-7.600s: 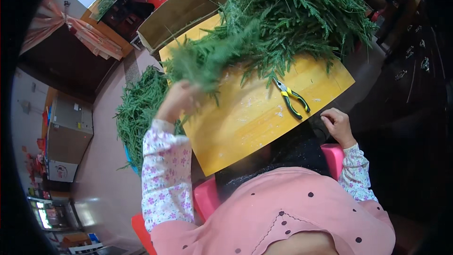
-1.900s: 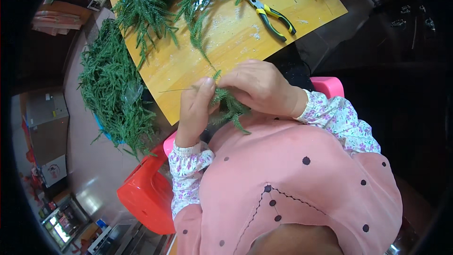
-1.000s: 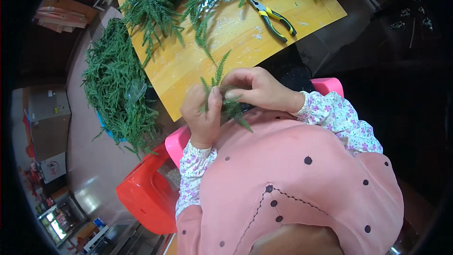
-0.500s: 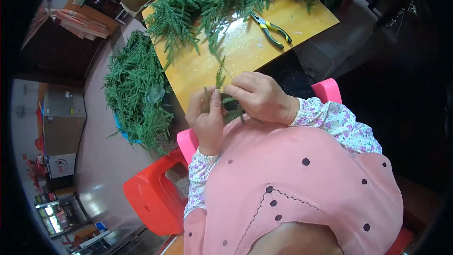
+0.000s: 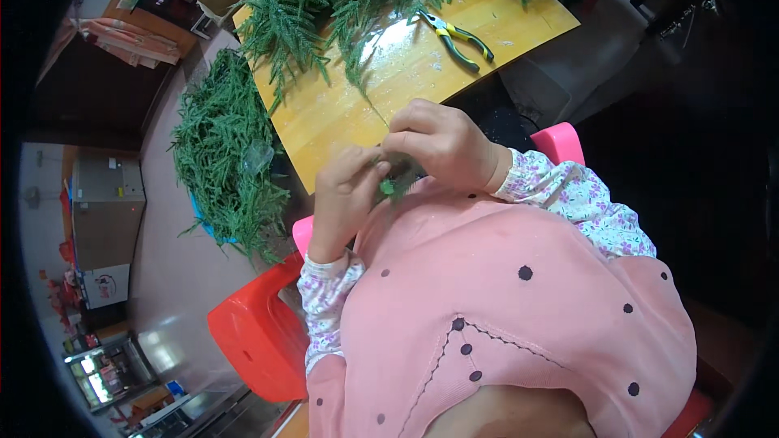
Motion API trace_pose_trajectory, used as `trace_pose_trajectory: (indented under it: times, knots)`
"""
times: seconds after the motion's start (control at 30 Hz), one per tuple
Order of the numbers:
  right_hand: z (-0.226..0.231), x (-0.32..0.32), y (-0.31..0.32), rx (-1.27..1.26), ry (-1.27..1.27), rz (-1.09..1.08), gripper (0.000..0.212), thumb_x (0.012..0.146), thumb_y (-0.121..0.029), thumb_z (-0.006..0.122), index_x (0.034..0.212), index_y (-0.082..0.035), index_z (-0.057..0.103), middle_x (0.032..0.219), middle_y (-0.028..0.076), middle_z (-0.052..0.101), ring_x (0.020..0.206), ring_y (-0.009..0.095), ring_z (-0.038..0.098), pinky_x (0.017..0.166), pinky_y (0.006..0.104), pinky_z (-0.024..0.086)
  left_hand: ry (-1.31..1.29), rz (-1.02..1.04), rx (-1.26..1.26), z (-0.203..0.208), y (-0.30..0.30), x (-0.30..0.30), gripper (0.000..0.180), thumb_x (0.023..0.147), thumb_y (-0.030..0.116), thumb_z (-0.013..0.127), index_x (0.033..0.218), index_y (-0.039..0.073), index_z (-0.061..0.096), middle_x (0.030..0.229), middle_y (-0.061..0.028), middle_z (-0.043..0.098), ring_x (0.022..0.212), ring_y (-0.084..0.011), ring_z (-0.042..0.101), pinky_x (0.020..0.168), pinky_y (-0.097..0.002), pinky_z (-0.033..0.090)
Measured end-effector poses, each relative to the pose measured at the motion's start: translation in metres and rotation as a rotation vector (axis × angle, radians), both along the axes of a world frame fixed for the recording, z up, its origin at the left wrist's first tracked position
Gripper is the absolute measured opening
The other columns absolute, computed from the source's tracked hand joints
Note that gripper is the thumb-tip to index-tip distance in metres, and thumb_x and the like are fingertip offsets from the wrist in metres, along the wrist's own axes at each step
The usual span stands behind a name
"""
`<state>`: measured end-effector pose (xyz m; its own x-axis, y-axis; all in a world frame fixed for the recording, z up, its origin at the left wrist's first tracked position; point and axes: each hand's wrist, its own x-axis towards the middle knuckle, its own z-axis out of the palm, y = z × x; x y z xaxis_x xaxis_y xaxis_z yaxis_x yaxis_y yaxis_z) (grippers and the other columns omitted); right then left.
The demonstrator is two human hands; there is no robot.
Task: Assembling artificial green foliage pieces on a workbench using pliers.
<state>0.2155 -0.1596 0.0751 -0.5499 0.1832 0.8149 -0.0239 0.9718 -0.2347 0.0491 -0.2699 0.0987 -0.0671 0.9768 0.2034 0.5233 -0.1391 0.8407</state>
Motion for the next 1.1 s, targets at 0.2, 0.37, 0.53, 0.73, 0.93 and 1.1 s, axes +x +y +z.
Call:
trace_pose_trajectory:
  times: [0.2,0.37,0.53,0.73,0.93,1.1]
  knots:
    - [-0.007,0.001,0.004,-0.372,0.015,0.266,0.024,0.07,-0.005,0.064,0.094,-0.002,0.063,0.084,0.007,0.059,0.077,0.025,0.06,0.065,0.0326,0.05,-1.064,-0.07,-0.337,-0.031,-0.009,0.001,0.017,0.087,0.014,0.063,0.096,0.001,0.06,0.081,-0.0013,0.056,0.07,-0.011,0.053,0.064,-0.0247,0.042]
    - [0.004,-0.002,-0.011,-0.086,0.028,0.132,0.027,0.068,0.0,0.065,0.094,-0.001,0.063,0.081,0.008,0.059,0.072,0.026,0.059,0.063,0.0347,0.05,-1.394,-0.216,-0.355,-0.033,-0.013,-0.003,0.02,0.092,0.019,0.057,0.099,0.0,0.057,0.087,-0.0047,0.058,0.076,-0.0125,0.054,0.07,-0.0281,0.044]
    - [0.019,-0.012,-0.014,0.017,-0.005,0.078,0.028,0.067,0.0,0.065,0.095,-0.001,0.063,0.079,0.007,0.059,0.071,0.026,0.059,0.061,0.0351,0.05,-1.236,0.009,-0.337,-0.008,-0.018,0.001,0.022,0.092,0.02,0.059,0.1,0.0,0.059,0.083,0.0009,0.056,0.069,-0.0064,0.05,0.064,-0.021,0.042]
    - [0.013,-0.021,-0.02,-0.11,-0.04,-0.003,0.016,0.071,-0.005,0.064,0.087,-0.001,0.061,0.076,0.009,0.057,0.066,0.027,0.056,0.058,0.034,0.047,-0.874,0.179,-0.403,0.017,-0.025,0.0,0.018,0.091,0.018,0.059,0.091,0.0,0.059,0.079,-0.0005,0.057,0.068,-0.0125,0.053,0.061,-0.025,0.041]
    - [0.004,-0.025,-0.005,-0.4,-0.124,-0.008,0.01,0.078,-0.012,0.063,0.078,-0.002,0.061,0.065,0.006,0.055,0.058,0.02,0.055,0.054,0.029,0.045,0.122,0.235,-0.112,-0.016,-0.017,-0.01,0.02,0.091,0.02,0.058,0.087,0.001,0.06,0.073,-0.0051,0.057,0.064,-0.0188,0.053,0.058,-0.0297,0.042]
    - [0.006,-0.023,0.007,-1.634,-0.373,0.389,0.02,0.085,-0.02,0.061,0.074,-0.003,0.061,0.059,0.001,0.054,0.05,0.009,0.051,0.046,0.023,0.04,-0.263,0.317,-0.216,-0.018,-0.01,-0.012,0.016,0.092,0.019,0.057,0.088,0.003,0.061,0.076,-0.0027,0.058,0.069,-0.0154,0.053,0.063,-0.027,0.043]
